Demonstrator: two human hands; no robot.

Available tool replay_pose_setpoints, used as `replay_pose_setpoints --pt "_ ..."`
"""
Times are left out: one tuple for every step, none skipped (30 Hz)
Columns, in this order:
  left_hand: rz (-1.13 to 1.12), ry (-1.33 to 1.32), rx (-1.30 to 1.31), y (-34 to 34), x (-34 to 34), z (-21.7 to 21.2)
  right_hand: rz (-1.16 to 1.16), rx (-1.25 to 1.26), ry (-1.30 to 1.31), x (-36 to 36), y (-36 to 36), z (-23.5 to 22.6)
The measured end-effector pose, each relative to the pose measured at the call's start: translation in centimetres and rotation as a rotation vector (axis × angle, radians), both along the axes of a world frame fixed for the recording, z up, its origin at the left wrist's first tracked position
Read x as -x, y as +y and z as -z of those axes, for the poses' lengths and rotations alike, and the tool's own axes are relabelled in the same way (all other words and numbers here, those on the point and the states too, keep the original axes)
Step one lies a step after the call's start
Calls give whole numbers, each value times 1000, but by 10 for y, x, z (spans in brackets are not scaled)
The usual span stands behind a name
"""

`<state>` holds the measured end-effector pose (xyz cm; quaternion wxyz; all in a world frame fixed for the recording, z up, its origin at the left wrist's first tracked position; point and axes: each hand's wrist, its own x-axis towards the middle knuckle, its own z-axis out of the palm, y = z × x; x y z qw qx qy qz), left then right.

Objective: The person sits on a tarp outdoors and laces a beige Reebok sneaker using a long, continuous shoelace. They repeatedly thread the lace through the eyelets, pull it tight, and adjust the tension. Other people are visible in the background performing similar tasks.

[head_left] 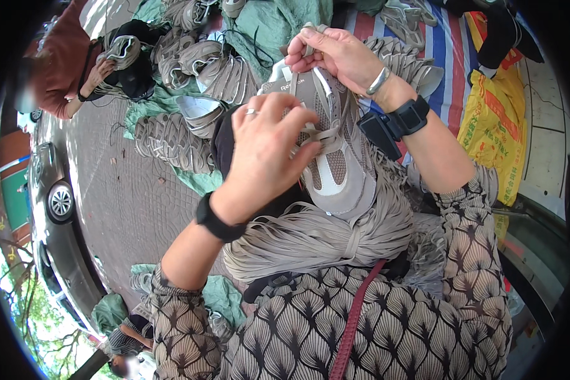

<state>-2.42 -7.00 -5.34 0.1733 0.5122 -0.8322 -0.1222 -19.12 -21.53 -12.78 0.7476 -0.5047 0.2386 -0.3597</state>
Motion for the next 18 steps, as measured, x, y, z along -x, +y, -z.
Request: replay_pose_setpoints --pt "-33 0 69 4 9 -1 -17 -20 -14 -2 -2 -3" --pt "64 28 119 14 15 -1 -27 -34 -16 0 -5 -7" --pt "202 71 67 26 22 -2 -37 -48 -19 2 -8 -11" --pt "339 86 70 38 24 6 -35 21 107 7 -15 -22" --pt "389 44 -15 50 28 9 -37 82 226 12 -23 -39" --pt "395 -23 -38 61 27 8 -40 144 343 13 -34 -58" --pt "404 -73 -49 62 27 4 -75 91 349 10 -57 -79" --pt "405 -127 -64 64 25 0 -60 91 412 -2 -58 -110" --pt "434 -117 -34 61 31 3 -117 132 484 3 -67 -140" --pt "437 -133 -24 61 35 6 -201 165 523 -1 -78 -157" --pt "436 -151 -15 61 36 9 -316 156 525 -14 -85 -170" --pt "435 -153 -13 60 36 10 -373 178 454 -27 -98 -172" --pt "439 -140 -11 59 37 14 -388 129 449 -44 -107 -172" --pt "438 -139 -11 60 36 14 -407 85 432 -63 -112 -175" --pt "433 -135 -7 60 35 15 -348 80 437 -77 -114 -178" --pt "426 -130 1 60 34 15 -235 60 442 -91 -128 -177" --pt "413 -130 4 64 35 18 -170 42 440 -95 -145 -163" --pt "419 -110 15 64 35 19 -92 19 449 -97 -167 -140"
